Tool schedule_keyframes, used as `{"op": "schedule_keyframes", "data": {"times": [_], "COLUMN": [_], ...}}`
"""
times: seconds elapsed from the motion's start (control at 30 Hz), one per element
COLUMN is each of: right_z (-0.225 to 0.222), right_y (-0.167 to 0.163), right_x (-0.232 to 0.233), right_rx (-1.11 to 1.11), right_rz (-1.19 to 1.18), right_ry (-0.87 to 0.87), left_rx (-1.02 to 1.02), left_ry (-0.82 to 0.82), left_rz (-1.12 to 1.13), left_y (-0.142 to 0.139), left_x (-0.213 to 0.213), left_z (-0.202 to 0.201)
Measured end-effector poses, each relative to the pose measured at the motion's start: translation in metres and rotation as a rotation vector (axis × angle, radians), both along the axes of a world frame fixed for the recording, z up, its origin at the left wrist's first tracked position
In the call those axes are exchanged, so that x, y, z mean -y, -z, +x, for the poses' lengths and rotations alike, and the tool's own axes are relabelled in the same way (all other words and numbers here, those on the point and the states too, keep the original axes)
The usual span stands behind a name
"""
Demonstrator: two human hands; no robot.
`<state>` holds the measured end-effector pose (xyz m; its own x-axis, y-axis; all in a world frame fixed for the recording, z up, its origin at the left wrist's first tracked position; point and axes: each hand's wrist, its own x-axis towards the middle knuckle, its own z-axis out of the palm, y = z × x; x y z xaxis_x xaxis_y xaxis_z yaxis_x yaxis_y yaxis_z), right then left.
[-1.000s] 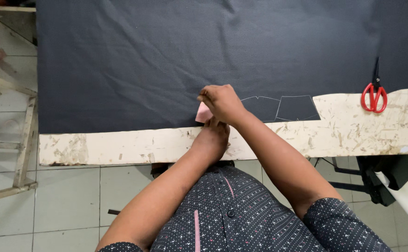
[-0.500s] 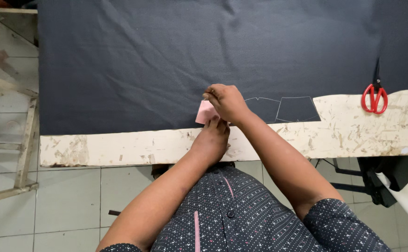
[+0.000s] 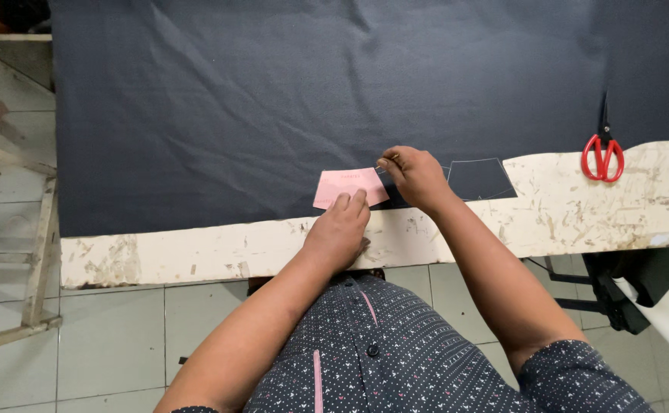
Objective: The person places a pink paper pattern on a dark fabric and uses a white marking tool to trace its outline. The person repeats this process for several pattern pieces, creating multiple marked outlines on the fabric.
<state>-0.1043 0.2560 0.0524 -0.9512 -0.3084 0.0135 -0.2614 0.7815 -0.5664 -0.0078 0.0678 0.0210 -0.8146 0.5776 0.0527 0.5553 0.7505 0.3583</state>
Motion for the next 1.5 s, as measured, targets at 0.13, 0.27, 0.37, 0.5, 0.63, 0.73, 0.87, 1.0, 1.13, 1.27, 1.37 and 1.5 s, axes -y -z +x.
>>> {"op": "schedule_keyframes", "data": {"times": [0.13,0.27,0.37,0.5,0.63,0.73,0.87,1.0,1.13,1.27,1.37,1.5], "right_z": [0.014,0.038,0.054,0.062,0.067,0.070,0.070,0.074,0.075,0.074,0.071,0.071], "right_y": [0.005,0.003,0.000,-0.003,-0.002,0.002,0.013,0.023,0.025,0.023,0.020,0.015], "right_x": [-0.005,-0.020,-0.027,-0.027,-0.027,-0.027,-0.018,0.000,0.009,0.015,0.020,0.025], "right_rx": [0.002,0.042,0.090,0.108,0.173,0.109,-0.012,-0.040,-0.073,-0.102,-0.086,-0.117], "right_rz": [-0.058,-0.026,-0.059,-0.086,-0.075,-0.098,-0.141,-0.131,-0.148,-0.158,-0.147,-0.125], "right_ry": [0.027,0.065,0.090,0.134,0.180,0.148,0.023,-0.056,-0.106,-0.147,-0.147,-0.147], "left_rx": [0.018,0.036,0.112,0.161,0.281,0.459,0.742,0.929,1.069,1.067,1.108,1.098], "left_ry": [-0.003,-0.013,-0.017,-0.067,-0.142,-0.235,-0.346,-0.390,-0.404,-0.421,-0.417,-0.410], "left_rz": [-0.003,-0.008,-0.034,-0.037,0.120,0.256,0.527,0.767,0.991,0.945,1.006,0.998], "left_y": [-0.006,-0.013,-0.017,-0.018,-0.014,-0.011,-0.008,0.000,0.007,0.010,0.011,0.014], "left_x": [0.002,0.002,0.003,0.006,0.012,0.020,0.030,0.029,0.027,0.027,0.027,0.026], "left_z": [0.000,-0.003,-0.004,-0.009,-0.025,-0.037,-0.053,-0.062,-0.067,-0.069,-0.070,-0.072]}}
